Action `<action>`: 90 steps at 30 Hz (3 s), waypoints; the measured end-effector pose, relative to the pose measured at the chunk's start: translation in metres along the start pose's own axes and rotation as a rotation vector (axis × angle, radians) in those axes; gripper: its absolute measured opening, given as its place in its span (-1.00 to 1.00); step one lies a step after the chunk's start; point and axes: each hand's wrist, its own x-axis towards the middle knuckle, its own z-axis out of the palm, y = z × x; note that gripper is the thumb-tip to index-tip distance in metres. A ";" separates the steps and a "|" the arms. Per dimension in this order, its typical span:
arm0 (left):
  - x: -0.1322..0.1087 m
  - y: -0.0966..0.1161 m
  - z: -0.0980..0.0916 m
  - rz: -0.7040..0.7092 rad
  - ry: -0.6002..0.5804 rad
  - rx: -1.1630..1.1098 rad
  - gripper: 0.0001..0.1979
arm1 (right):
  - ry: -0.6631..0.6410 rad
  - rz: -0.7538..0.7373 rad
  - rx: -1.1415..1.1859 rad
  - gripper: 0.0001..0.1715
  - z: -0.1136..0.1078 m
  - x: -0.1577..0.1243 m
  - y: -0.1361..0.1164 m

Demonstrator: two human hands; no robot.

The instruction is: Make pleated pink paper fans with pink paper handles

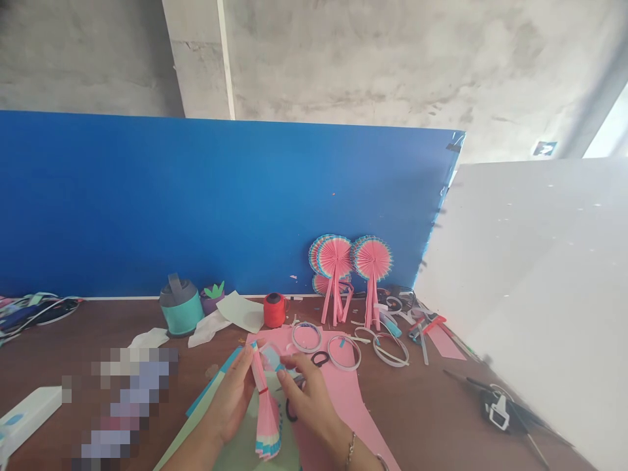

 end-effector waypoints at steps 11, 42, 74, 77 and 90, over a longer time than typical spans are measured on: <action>0.015 -0.011 -0.016 0.044 0.155 0.266 -0.57 | -0.151 0.175 0.146 -0.74 0.008 0.002 -0.006; 0.020 -0.027 -0.026 0.854 -0.174 1.151 -0.89 | -0.032 0.096 0.019 -0.74 0.005 0.001 -0.006; 0.018 -0.026 -0.023 0.710 -0.151 1.222 -0.85 | -0.041 0.143 0.034 -0.67 0.006 0.003 -0.004; 0.016 -0.025 -0.023 0.766 -0.173 1.284 -0.85 | -0.042 0.138 0.044 -0.66 0.006 0.003 -0.003; 0.011 -0.028 -0.016 0.839 -0.119 1.644 -0.78 | -0.018 0.189 0.112 -0.68 0.009 0.003 -0.001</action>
